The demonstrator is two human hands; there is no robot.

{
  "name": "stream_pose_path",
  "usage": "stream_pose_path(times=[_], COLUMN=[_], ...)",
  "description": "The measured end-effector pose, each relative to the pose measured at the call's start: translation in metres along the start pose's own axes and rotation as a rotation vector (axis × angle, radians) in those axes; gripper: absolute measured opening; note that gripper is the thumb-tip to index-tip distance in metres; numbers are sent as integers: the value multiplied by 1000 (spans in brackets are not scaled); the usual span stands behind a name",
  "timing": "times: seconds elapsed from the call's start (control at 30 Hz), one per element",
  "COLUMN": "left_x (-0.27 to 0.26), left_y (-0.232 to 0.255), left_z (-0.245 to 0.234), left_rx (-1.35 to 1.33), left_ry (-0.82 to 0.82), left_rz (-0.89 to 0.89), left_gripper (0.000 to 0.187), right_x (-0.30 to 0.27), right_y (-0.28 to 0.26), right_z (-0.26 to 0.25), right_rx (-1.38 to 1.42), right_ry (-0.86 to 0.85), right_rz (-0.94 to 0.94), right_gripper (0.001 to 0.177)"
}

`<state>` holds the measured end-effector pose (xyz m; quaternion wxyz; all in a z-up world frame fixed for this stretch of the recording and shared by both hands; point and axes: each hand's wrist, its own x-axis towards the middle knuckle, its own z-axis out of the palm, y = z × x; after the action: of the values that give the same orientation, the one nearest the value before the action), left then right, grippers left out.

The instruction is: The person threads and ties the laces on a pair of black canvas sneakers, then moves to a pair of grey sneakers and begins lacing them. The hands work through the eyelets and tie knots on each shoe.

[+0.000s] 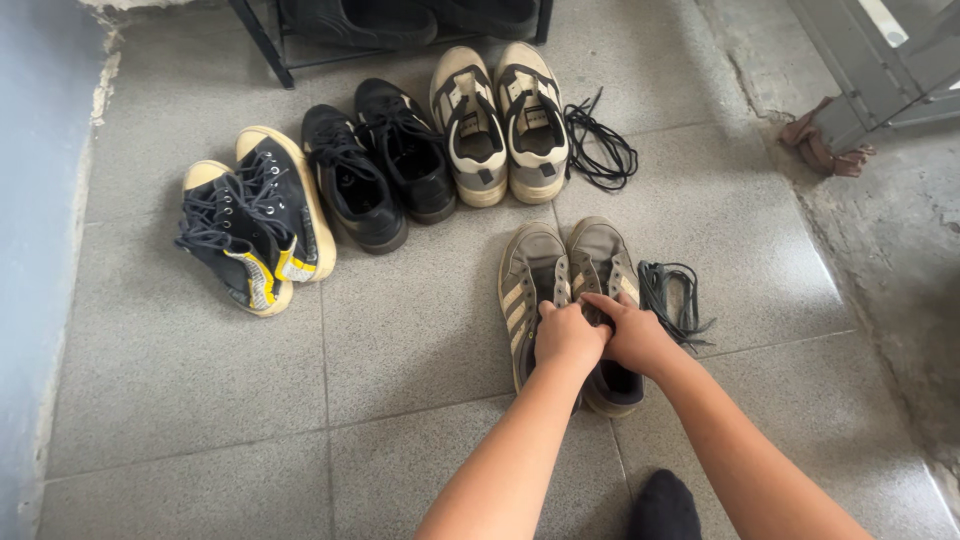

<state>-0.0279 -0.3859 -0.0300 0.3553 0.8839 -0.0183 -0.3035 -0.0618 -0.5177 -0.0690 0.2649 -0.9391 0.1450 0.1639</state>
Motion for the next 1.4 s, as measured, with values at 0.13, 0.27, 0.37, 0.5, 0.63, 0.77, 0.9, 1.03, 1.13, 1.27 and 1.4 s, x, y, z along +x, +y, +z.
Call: stream_pose_path(times=[0.13,0.27,0.37,0.5,0.63,0.77,0.9,1.03,1.13,1.27,1.4], left_x=[-4,-11,-17,-26,-29,-36,-46,-46,-35,7,48], left_y=[-12,-28,-49,-79,-107,-127,-120,-86,-61,-28,-1], left_z=[-4,-18,-37,-61,-83,-105,-116,-108,-78,-12,51], left_rx=[-120,-193,-149,-152,-132,-86,29,268,335,-86,-210], left_ry=[114,208,290,402,469,472,403,515,552,362,190], left_rz=[-14,-40,-22,-24,-65,-119,-192,-101,106,290,295], left_gripper=[46,37,34,33,29,30,39,47,49,50,59], right_x=[-2,-4,-6,-9,-12,-18,-17,1,17,36,38], right_y=[-16,-46,-72,-109,-147,-179,-182,-145,-84,10,86], right_z=[-1,2,9,27,48,59,53,43,34,22,18], right_rx=[39,107,148,153,171,170,234,280,298,174,48], right_ry=[55,-111,-139,-142,-86,-106,-140,22,322,526,596], right_rz=[-315,-219,-275,-311,-406,-418,-320,-118,-182,-66,95], right_gripper=[77,81,79,74,67,62,68,77,75,77,82])
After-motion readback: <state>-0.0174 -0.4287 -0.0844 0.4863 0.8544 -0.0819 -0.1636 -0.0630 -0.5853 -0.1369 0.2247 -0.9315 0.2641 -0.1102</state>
